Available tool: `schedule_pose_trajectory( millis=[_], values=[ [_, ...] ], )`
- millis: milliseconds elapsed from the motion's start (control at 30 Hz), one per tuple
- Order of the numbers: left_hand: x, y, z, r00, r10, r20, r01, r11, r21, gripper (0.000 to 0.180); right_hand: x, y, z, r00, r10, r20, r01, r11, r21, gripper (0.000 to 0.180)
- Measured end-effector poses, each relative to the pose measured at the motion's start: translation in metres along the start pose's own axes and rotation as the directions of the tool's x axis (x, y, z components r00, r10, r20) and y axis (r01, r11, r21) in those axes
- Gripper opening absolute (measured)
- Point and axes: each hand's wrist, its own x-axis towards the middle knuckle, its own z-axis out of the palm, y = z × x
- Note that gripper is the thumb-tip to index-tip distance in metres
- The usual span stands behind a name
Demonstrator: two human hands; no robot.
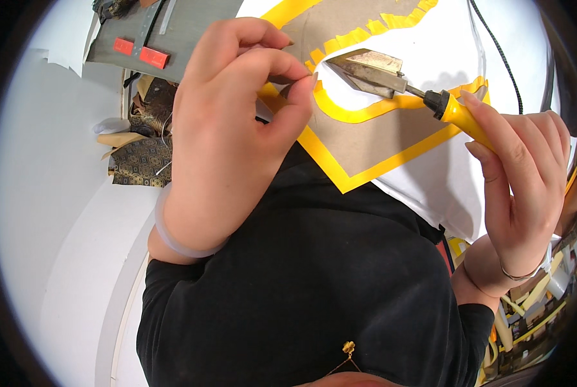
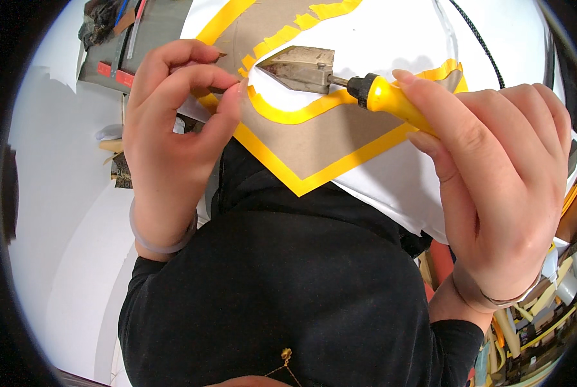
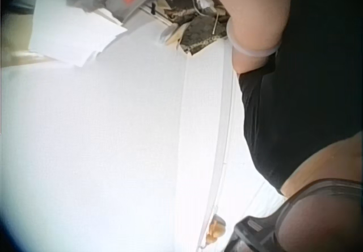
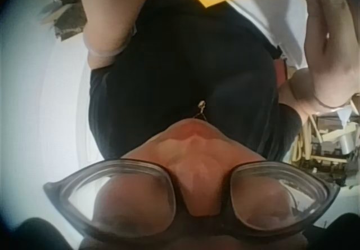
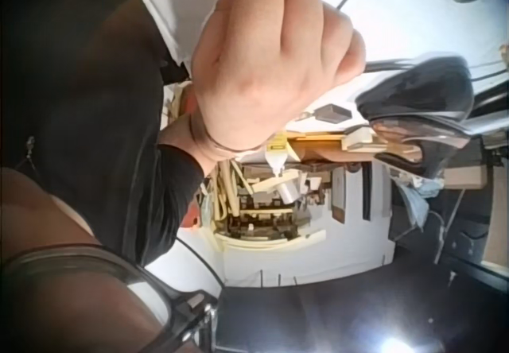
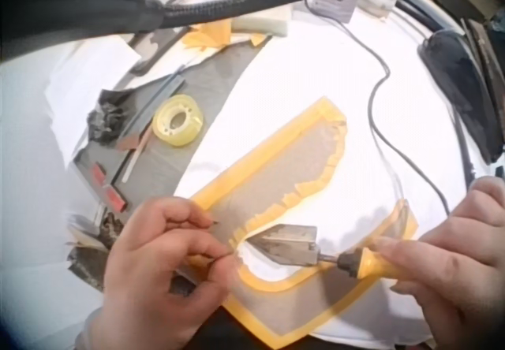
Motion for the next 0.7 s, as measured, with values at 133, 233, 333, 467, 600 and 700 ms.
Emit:
schedule_pose_trajectory(
  millis=[133, 233, 333, 467, 600, 700],
  values=[
    [0.0008, -0.0045, -0.0004, 1.0, 0.014, -0.006, -0.014, 1.0, 0.003, 0.016, -0.0003, -0.0003, 0.0008, 1.0, 0.002, 0.005, -0.002, 1.0, 0.011, 0.043],
    [0.001, -0.0053, -0.0013, 1.0, -0.001, -0.003, 0.001, 1.0, -0.009, 0.014, 0.0, 0.0024, 0.0003, 1.0, -0.023, 0.019, 0.022, 1.0, 0.008, 0.042],
    [0.0012, -0.0064, -0.0017, 1.0, -0.005, 0.005, 0.005, 1.0, -0.014, 0.012, 0.0015, 0.0036, -0.001, 0.998, -0.034, 0.047, 0.033, 0.999, 0.021, 0.041],
    [0.0008, -0.0077, -0.0016, 1.0, -0.009, 0.01, 0.01, 1.0, -0.022, 0.012, 0.0033, 0.0039, -0.0021, 0.997, -0.046, 0.068, 0.043, 0.998, 0.042, 0.04],
    [0.0006, -0.0095, -0.0009, 1.0, -0.004, 0.007, 0.005, 0.999, -0.049, 0.011, 0.0046, 0.0026, -0.0033, 0.996, -0.051, 0.078, 0.046, 0.997, 0.062, 0.04],
    [0.0, -0.0098, -0.001, 1.0, -0.006, 0.008, 0.007, 0.998, -0.06, 0.012, 0.0061, 0.0025, -0.0028, 0.996, -0.054, 0.076, 0.049, 0.996, 0.072, 0.039]
  ],
)
